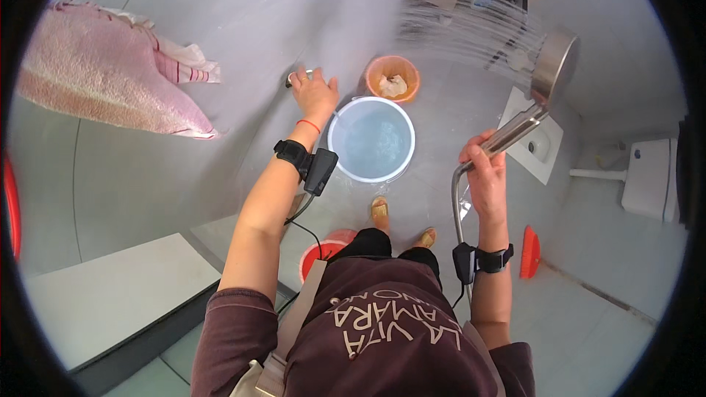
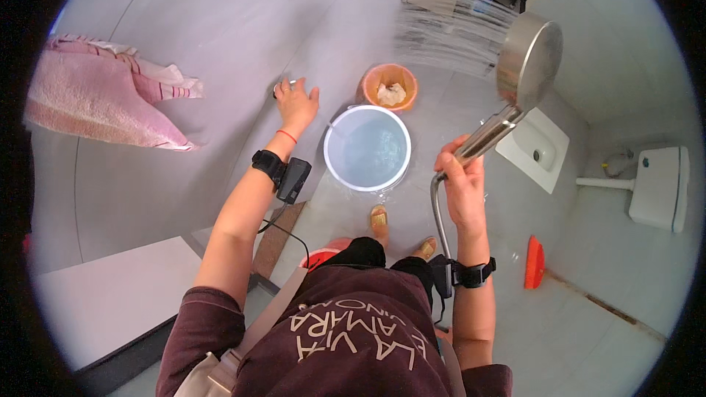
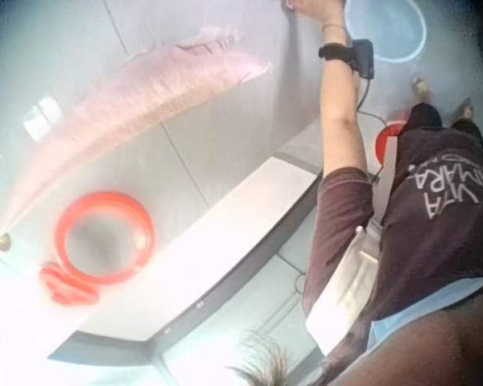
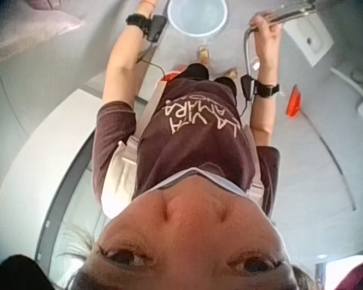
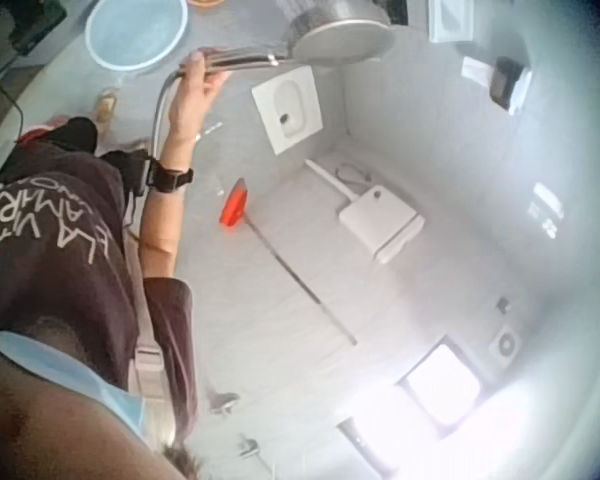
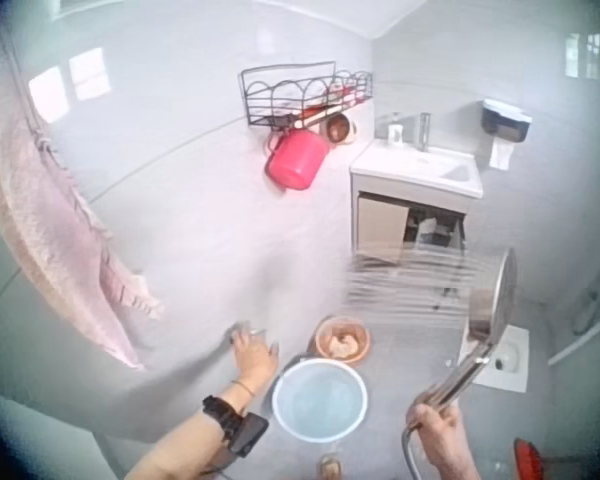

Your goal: Cleaning a bathroom floor and walls using a broom and water from a shower head.

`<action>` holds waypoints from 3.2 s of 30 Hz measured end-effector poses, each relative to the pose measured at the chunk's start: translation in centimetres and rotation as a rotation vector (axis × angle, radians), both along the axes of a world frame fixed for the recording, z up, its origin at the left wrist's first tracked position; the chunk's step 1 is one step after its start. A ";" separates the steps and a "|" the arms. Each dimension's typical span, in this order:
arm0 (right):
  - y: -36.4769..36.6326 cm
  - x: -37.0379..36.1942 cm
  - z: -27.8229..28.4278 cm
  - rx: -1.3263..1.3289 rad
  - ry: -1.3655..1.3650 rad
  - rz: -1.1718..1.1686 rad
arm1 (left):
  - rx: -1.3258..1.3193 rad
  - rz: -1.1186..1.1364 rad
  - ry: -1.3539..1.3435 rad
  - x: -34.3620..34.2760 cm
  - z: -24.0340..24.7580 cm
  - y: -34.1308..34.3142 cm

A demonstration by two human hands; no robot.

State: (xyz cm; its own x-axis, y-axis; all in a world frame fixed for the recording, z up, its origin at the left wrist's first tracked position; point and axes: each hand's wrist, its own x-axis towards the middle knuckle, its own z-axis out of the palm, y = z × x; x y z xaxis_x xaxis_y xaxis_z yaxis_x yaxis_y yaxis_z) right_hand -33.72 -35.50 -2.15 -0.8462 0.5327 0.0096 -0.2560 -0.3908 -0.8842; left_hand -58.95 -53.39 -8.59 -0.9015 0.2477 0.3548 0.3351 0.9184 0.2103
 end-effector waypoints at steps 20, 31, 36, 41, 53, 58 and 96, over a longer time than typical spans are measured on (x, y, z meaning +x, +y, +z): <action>-2.3 -2.3 -2.6 -0.034 -0.145 0.259 | -0.086 -0.133 0.060 0.0 1.0 -0.9; -0.3 1.5 -11.7 0.309 -0.509 0.225 | -0.164 -0.097 -0.005 0.1 0.7 -0.8; 3.6 4.6 -17.4 0.360 -0.560 0.106 | -0.172 -0.065 -0.002 0.0 0.2 -0.4; 8.8 7.1 -16.0 0.435 -0.717 0.021 | -0.165 -0.047 -0.036 0.2 -0.3 -0.5; 26.5 10.8 -13.8 0.462 -0.596 -0.171 | -0.361 0.293 -0.233 1.0 1.4 5.8; 30.8 8.9 -8.3 0.420 -0.561 -0.155 | -0.330 -0.206 -0.033 1.7 -2.7 13.7; 37.3 -0.4 -1.8 0.131 -0.541 -0.278 | -0.269 -0.766 -0.009 -4.2 -0.5 55.0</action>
